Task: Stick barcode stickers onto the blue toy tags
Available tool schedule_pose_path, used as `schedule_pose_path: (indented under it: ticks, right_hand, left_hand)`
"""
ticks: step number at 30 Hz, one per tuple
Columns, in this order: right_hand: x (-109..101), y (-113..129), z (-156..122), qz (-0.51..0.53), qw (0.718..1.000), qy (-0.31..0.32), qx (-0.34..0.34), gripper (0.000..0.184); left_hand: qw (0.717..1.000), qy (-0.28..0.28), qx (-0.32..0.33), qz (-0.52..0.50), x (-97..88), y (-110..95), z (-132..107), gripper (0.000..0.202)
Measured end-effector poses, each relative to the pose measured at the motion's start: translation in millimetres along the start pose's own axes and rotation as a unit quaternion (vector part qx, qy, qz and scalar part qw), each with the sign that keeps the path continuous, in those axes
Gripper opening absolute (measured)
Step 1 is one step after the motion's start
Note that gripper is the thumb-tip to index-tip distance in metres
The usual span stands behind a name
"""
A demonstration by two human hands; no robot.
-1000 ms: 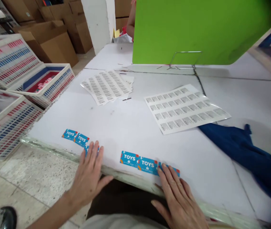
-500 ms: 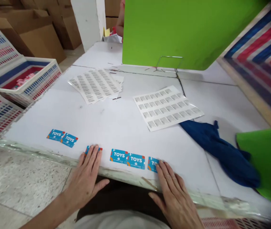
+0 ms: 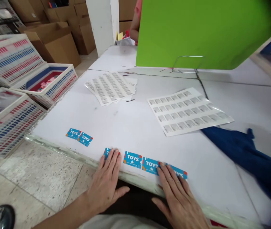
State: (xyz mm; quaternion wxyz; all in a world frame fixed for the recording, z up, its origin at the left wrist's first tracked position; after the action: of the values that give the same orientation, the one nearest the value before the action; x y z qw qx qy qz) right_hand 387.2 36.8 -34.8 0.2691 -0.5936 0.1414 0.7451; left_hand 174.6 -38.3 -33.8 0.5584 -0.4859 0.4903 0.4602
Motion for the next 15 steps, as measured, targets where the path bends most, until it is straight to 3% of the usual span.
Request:
schedule_pose_path:
  ticks: [5, 11, 15]
  right_hand:
    - [2.8, -1.6, -4.2, -0.004, 1.0, -0.005, -0.002, 0.066]
    - [4.3, -2.1, -4.5, -0.002, 1.0, -0.015, -0.006, 0.067]
    - [7.1, -2.1, -4.9, -0.001, 1.0, -0.018, -0.002, 0.066]
  left_hand:
    - [1.0, 0.01, 0.003, -0.017, -2.2, -3.0, -0.3, 0.083]
    - [0.999, -0.014, -0.051, 0.006, -3.2, 13.0, -10.9, 0.077]
    - [0.999, 0.0, -0.038, 0.007, -1.1, 12.2, -8.3, 0.077]
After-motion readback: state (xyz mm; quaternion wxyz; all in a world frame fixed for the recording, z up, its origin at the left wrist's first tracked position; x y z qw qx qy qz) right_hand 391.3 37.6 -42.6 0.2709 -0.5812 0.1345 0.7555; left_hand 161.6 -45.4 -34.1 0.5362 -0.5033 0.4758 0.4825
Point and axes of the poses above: each hand's wrist, its own z-axis towards the middle knuckle, its own x-axis out of the palm, y = z × x, the point moved 2 cm from there along z, towards the middle knuckle
